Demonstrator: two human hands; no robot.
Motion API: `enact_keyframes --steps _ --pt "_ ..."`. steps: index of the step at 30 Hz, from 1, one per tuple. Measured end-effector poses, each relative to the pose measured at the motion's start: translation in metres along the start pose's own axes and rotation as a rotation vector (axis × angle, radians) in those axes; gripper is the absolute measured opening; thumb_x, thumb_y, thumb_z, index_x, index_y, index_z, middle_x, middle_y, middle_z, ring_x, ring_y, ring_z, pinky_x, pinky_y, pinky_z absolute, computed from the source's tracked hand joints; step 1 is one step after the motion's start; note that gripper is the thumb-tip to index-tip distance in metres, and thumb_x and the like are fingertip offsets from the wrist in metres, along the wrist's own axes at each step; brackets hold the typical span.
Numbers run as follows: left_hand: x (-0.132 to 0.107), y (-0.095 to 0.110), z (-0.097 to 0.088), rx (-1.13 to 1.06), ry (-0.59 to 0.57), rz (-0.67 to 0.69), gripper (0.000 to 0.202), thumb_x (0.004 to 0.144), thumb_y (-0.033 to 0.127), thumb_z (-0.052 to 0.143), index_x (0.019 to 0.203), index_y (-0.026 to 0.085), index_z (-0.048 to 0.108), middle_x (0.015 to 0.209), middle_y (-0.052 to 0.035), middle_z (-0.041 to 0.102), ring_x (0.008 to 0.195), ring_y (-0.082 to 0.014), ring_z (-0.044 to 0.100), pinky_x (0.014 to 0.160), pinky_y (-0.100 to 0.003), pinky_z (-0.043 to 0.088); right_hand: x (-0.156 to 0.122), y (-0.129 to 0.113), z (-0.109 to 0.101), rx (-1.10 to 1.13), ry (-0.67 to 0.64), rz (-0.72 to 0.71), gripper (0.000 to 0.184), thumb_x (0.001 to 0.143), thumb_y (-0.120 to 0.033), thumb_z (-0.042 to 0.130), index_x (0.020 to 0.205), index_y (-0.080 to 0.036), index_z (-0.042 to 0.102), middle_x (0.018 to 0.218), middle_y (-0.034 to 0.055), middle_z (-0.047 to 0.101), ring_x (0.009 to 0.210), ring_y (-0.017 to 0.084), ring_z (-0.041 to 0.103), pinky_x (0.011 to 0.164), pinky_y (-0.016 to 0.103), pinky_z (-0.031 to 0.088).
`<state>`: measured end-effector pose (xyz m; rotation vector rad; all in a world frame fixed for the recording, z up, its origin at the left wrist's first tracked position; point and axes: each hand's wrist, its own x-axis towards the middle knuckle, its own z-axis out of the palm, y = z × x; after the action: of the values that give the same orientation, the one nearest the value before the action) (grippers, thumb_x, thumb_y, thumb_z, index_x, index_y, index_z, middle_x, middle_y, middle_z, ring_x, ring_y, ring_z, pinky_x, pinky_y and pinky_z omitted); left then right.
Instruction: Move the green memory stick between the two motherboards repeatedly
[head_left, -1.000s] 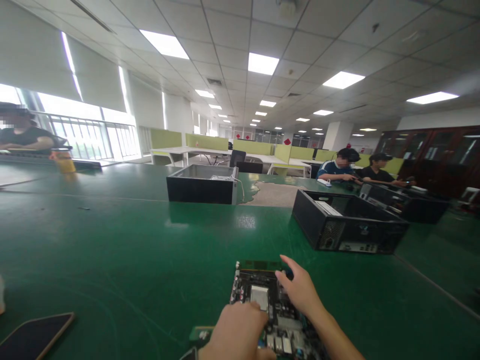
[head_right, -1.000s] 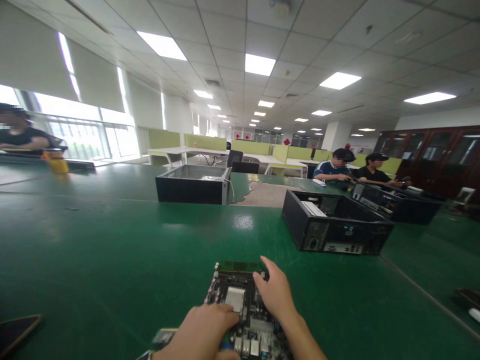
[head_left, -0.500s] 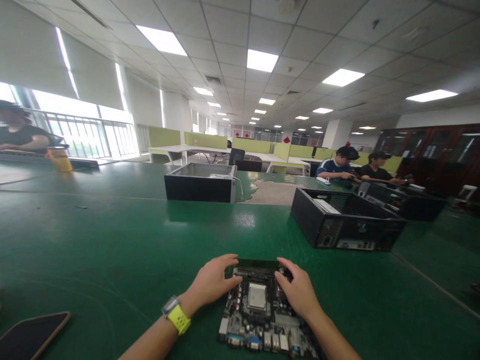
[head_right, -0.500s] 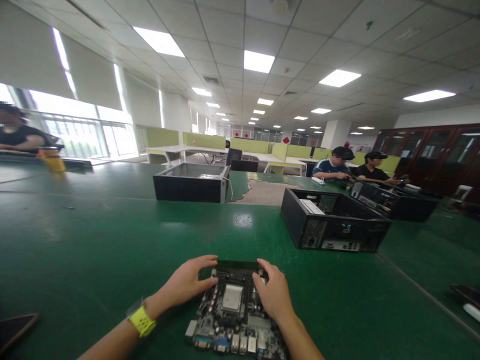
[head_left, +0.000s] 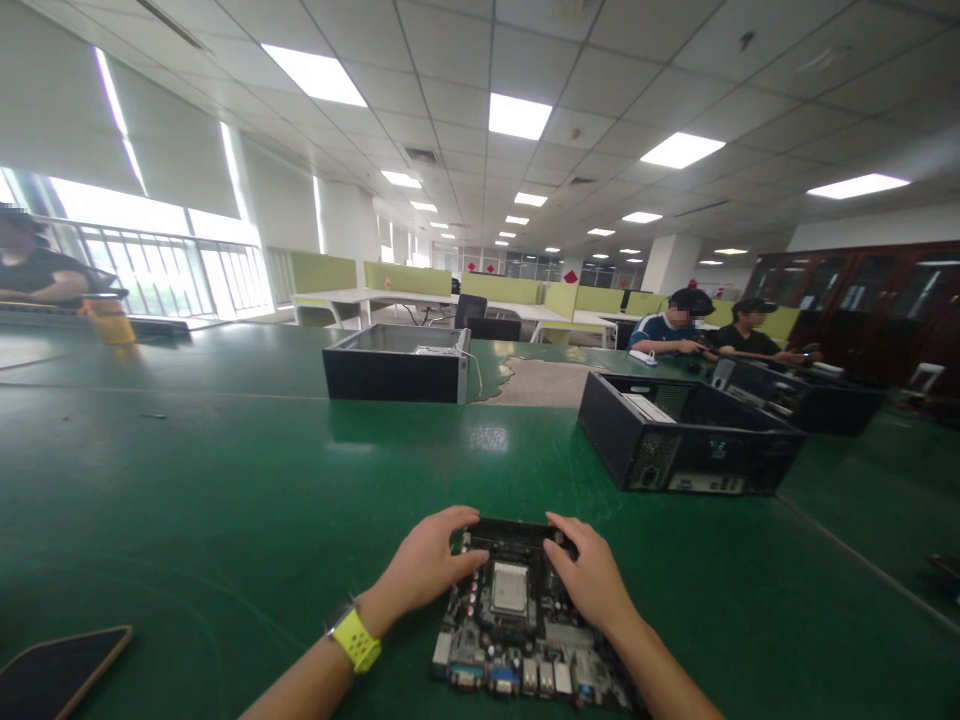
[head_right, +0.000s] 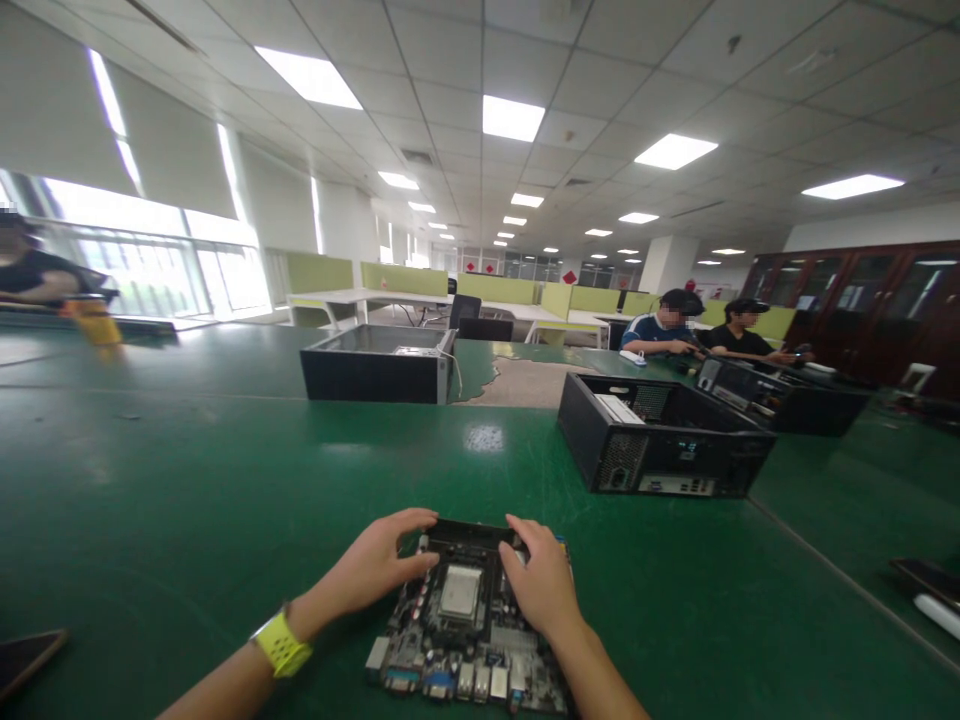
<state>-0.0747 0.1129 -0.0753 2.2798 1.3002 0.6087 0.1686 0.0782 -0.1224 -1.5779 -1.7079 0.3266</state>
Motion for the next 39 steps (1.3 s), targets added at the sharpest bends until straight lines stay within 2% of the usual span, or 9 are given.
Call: enact_keyframes --steps 7,14,23,30,39 --pt "-0.0006 0.0013 0.0006 -0.012 0.017 0.016 0.046 0.072 0.044 0.054 0.11 0.019 0.06 0.119 -0.0042 0.058 0.109 -0.0193 0.052 0.098 -0.03 0.037 -0.0001 0.002 0.0003 0.009 0.021 -0.009 0.04 0.078 -0.031 0.048 0.114 -0.019 0.059 0.112 0.0069 0.061 0.105 0.02 0.053 0.093 0.034 0.038" --pt "0.0005 -0.0014 0.0019 0.028 0.006 -0.035 0.047 0.07 0.044 0.056 0.11 0.02 0.059 0.123 -0.0048 0.055 0.113 -0.0214 0.049 0.099 -0.032 0.035 -0.0001 0.0012 0.0 0.008 -0.009 -0.029 0.042 0.079 -0.03 0.048 0.118 -0.02 0.058 0.115 0.0064 0.059 0.108 0.02 0.051 0.096 0.034 0.036" --pt "0.0007 -0.0012 0.0015 0.035 0.01 -0.028 0.052 0.067 0.047 0.059 0.112 0.019 0.058 0.123 -0.005 0.056 0.111 -0.0214 0.05 0.098 -0.032 0.036 -0.0008 -0.0006 -0.0011 -0.062 -0.051 -0.037 0.045 0.082 -0.032 0.045 0.125 -0.02 0.052 0.12 0.0061 0.056 0.11 0.02 0.048 0.096 0.033 0.034" --pt "0.0003 0.0018 0.0002 0.029 -0.001 -0.027 0.048 0.067 0.045 0.059 0.108 0.02 0.06 0.117 -0.0051 0.059 0.108 -0.0217 0.052 0.095 -0.031 0.038 -0.0013 0.0004 0.0006 -0.125 -0.076 -0.033 0.049 0.082 -0.034 0.044 0.129 -0.02 0.047 0.12 0.0069 0.054 0.109 0.021 0.047 0.094 0.032 0.034" --pt "0.0012 -0.0001 0.0002 0.041 0.014 -0.039 0.048 0.067 0.046 0.059 0.108 0.02 0.06 0.12 -0.0045 0.058 0.11 -0.0219 0.051 0.097 -0.031 0.037 -0.0024 -0.0027 -0.0009 -0.136 -0.082 -0.038 0.05 0.081 -0.035 0.046 0.129 -0.022 0.046 0.121 0.0055 0.053 0.11 0.022 0.046 0.094 0.033 0.033"
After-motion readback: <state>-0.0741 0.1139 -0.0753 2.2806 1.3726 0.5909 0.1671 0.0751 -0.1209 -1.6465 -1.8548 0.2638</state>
